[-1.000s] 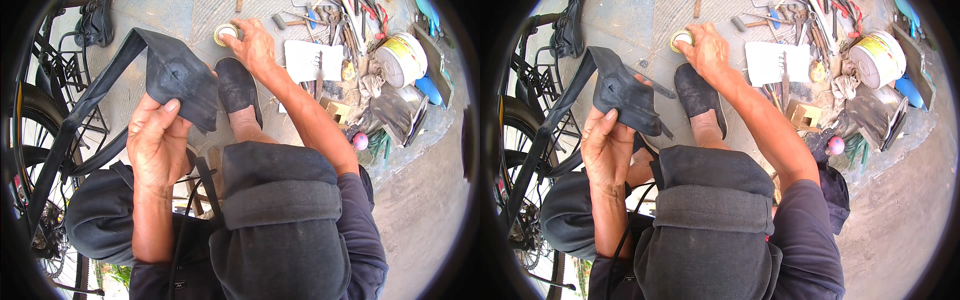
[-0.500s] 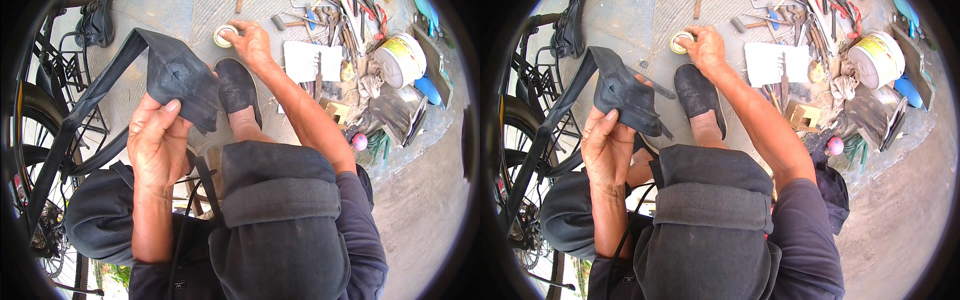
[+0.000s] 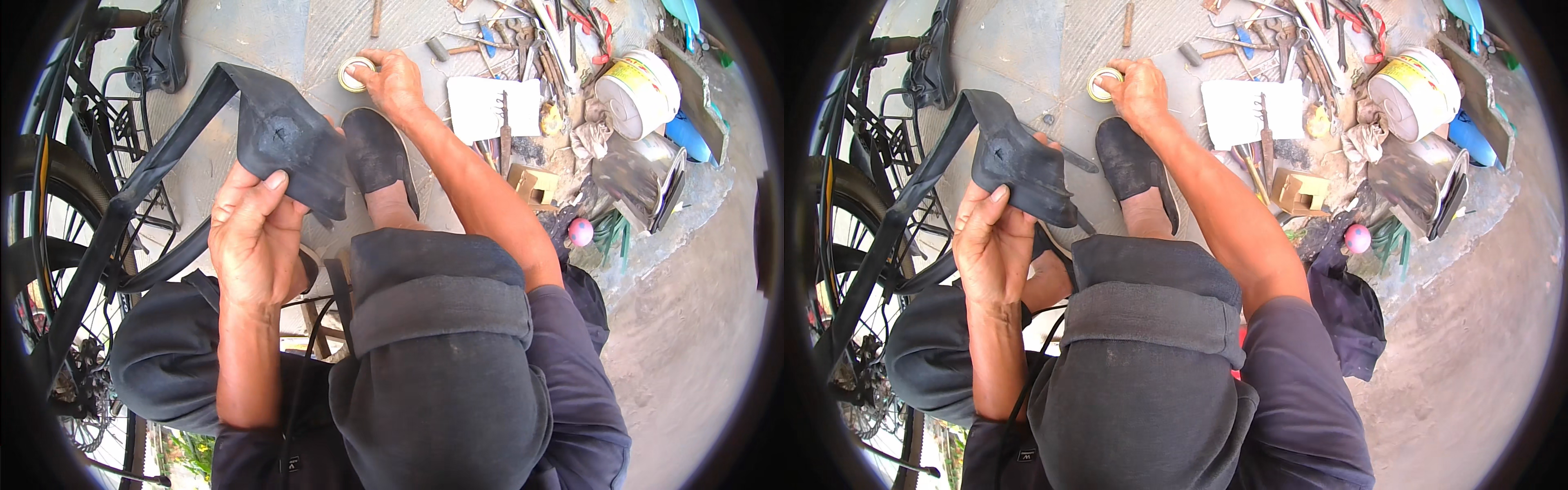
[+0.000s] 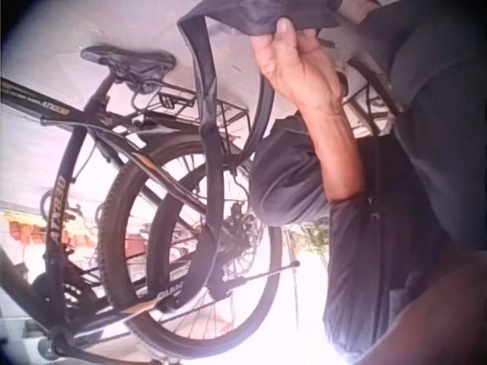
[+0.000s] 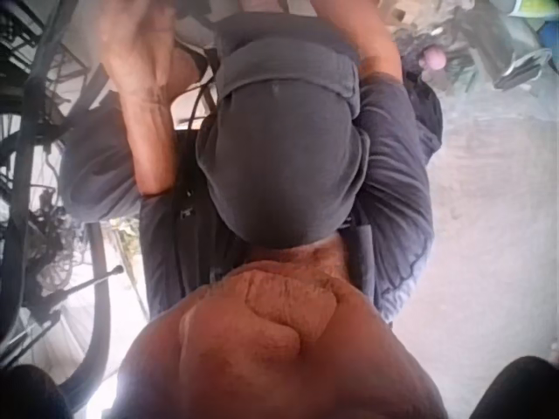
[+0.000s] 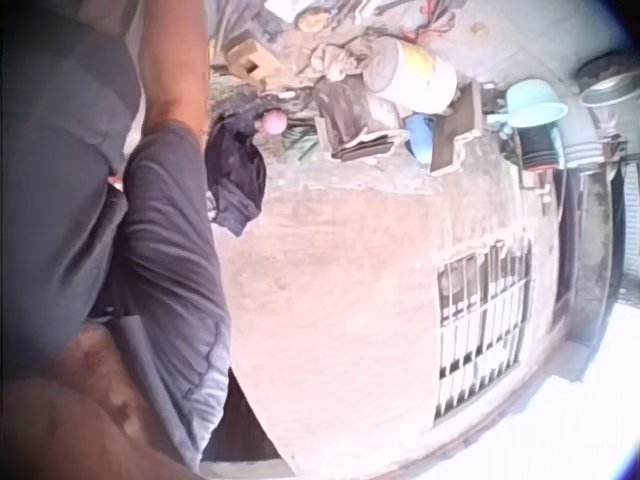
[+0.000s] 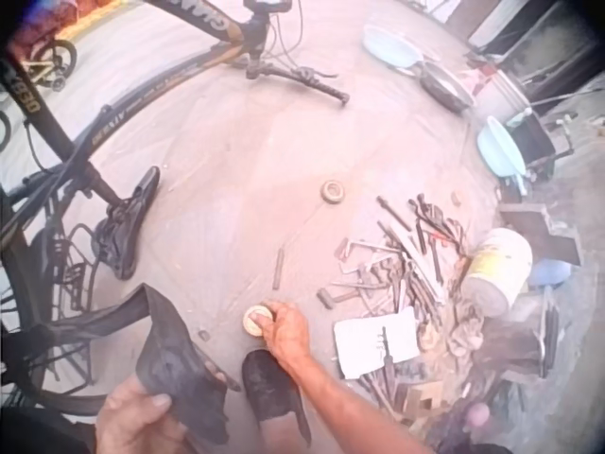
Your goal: The person sits on the ground and prepares a bicycle inner tube by applying glue to a puncture area with a small stick. They then peel a circular patch from a backing sheet and press it onto the glued spot on the inner tube.
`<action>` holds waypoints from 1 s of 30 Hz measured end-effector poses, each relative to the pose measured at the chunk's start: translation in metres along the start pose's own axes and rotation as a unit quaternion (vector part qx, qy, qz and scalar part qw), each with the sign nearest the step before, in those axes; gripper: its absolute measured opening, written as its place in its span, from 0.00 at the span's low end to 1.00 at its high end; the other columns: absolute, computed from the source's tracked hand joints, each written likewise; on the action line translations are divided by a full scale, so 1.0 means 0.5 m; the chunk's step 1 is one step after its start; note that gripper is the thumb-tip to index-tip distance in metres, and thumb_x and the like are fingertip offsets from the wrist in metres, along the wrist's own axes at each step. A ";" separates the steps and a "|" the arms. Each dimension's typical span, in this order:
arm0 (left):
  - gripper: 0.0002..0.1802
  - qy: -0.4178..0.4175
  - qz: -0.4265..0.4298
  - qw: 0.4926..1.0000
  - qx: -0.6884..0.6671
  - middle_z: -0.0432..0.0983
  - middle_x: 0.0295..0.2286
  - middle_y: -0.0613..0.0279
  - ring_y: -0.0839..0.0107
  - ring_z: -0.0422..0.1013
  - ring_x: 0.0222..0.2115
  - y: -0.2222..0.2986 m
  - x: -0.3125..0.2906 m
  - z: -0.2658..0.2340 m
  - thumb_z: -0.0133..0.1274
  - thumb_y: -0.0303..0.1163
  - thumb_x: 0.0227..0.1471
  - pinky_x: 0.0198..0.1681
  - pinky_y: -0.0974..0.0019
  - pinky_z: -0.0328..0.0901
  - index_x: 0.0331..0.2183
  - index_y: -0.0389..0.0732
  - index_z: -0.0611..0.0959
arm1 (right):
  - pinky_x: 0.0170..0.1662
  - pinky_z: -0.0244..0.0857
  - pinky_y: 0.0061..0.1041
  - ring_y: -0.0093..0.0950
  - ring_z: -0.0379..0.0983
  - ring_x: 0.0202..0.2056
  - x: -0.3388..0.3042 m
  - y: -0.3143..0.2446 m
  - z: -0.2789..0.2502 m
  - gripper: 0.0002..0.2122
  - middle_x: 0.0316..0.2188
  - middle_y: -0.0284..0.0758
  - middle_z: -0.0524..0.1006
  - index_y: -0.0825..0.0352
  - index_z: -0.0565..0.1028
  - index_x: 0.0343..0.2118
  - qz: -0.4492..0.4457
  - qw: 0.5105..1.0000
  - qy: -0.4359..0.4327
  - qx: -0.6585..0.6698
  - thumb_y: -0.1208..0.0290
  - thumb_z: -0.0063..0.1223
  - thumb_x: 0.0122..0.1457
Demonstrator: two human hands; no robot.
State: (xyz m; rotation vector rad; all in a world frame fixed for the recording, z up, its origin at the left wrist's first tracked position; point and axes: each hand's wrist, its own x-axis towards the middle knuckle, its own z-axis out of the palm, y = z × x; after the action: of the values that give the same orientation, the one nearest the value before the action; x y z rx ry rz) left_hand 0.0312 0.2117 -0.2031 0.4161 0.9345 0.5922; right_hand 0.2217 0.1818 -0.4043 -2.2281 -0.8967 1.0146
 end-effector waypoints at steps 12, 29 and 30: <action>0.29 0.021 -0.004 1.000 0.006 0.65 0.56 0.33 0.46 0.64 0.58 0.001 -0.002 -0.008 0.46 0.25 0.57 0.62 0.53 0.60 0.58 0.24 0.65 | 0.54 0.67 0.36 0.42 0.73 0.50 -0.017 -0.034 -0.038 0.29 0.48 0.48 0.75 0.64 0.76 0.53 -0.057 0.991 -0.056 -0.110 0.53 0.66 0.50; 0.29 0.010 0.002 1.000 -0.013 0.65 0.56 0.35 0.45 0.64 0.58 0.012 -0.009 -0.006 0.46 0.25 0.56 0.63 0.50 0.59 0.58 0.24 0.65 | 0.55 0.66 0.35 0.42 0.73 0.51 -0.023 -0.025 -0.007 0.30 0.48 0.47 0.74 0.60 0.76 0.54 -0.026 0.998 -0.030 -0.052 0.60 0.71 0.47; 0.29 0.008 0.003 1.000 -0.012 0.65 0.56 0.35 0.45 0.64 0.58 0.012 -0.009 -0.004 0.46 0.25 0.56 0.63 0.50 0.58 0.58 0.24 0.65 | 0.55 0.66 0.35 0.42 0.73 0.51 -0.020 -0.023 -0.008 0.29 0.48 0.48 0.74 0.60 0.76 0.55 -0.032 0.998 -0.035 -0.050 0.59 0.69 0.48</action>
State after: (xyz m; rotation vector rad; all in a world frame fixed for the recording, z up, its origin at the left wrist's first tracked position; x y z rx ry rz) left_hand 0.0256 0.2138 -0.1980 0.3921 0.9404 0.6120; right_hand 0.2159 0.1811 -0.3895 -2.2421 -1.0644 1.0454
